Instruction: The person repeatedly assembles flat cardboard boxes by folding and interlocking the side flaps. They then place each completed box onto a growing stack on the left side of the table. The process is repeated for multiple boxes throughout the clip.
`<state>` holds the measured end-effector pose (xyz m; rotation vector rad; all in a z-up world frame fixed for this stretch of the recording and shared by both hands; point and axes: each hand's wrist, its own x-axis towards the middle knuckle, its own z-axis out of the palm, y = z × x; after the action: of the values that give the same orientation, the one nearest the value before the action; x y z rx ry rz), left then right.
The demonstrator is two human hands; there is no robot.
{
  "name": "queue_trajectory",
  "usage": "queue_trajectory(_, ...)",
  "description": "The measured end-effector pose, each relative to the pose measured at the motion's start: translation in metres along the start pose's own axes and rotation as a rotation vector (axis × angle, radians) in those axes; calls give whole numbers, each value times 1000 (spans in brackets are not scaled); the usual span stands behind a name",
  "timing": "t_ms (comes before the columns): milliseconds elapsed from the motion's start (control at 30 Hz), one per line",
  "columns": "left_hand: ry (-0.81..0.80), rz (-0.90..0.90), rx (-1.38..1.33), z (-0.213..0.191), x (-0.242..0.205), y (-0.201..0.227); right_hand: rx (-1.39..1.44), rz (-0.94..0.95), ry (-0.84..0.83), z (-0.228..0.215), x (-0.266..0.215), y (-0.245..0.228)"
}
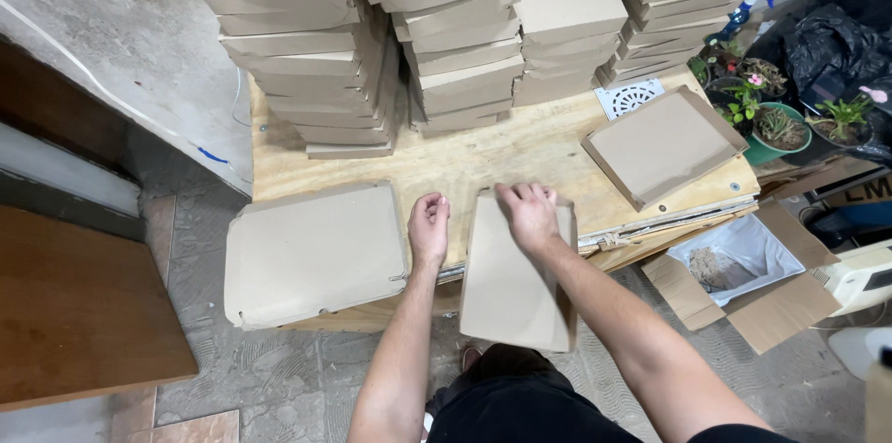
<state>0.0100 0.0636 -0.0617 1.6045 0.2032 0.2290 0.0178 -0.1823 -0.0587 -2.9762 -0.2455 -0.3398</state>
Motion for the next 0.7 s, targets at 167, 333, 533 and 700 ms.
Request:
queue_trajectory(167, -47, -87, -159, -2, 2, 5, -21, 174, 4, -39, 10, 46)
queue_trajectory(333, -78, -103, -240, 2, 10, -11, -125, 371, 3, -76, -2, 80)
queue_trajectory(533, -96, -29, 23, 14, 0, -3, -192, 461, 20, -65, -19, 90)
queue_trajectory(700, -72, 117, 162, 14, -5, -2, -264, 368, 121, -65, -23, 68)
